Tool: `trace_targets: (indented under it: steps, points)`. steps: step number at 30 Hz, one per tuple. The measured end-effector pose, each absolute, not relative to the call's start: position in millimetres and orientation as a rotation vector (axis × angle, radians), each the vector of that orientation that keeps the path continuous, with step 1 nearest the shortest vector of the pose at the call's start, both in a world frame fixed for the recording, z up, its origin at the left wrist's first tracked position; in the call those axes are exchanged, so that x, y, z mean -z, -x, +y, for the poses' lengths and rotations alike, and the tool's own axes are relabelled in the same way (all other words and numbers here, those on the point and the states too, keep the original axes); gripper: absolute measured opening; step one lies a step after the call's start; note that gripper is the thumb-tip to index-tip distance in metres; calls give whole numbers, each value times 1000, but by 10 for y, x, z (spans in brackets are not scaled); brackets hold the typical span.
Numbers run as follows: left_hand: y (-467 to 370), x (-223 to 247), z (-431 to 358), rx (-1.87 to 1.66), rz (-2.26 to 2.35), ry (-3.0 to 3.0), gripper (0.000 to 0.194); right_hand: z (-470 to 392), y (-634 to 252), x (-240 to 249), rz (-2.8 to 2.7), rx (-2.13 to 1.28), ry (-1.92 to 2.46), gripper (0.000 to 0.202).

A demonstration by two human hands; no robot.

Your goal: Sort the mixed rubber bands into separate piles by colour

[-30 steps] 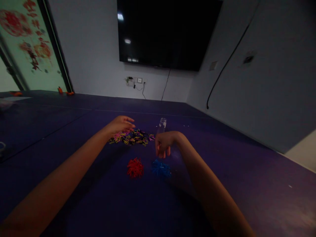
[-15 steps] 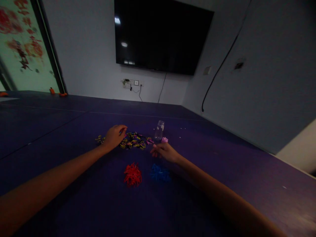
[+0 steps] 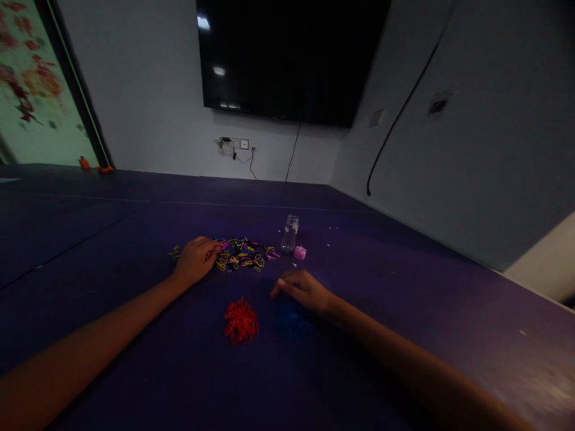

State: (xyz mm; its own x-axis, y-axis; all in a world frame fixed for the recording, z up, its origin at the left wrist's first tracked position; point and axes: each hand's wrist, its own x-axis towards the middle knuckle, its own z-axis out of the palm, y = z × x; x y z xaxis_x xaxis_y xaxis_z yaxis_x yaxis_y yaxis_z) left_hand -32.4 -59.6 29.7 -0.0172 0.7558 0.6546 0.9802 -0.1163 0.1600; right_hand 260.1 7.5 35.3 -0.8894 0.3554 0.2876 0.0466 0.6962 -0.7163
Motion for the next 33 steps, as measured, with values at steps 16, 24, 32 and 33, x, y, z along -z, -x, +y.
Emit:
trace_targets:
  steps: [16, 24, 32, 33]
  points:
    - [394, -182, -416, 746, -1729, 2211, 27, 375, -2455, -204, -2337, -1166, 458, 60]
    - [353, -143, -425, 685, -1804, 2203, 28, 828, -1878, -239, -2360, -650, 312, 52]
    - [360, -106, -416, 682, -1778, 2241, 31, 952, -1555, -149, -2547, -297, 204, 34]
    - [359, -106, -418, 698, -1776, 2238, 31, 941, -1545, -131, -2557, -274, 203, 33]
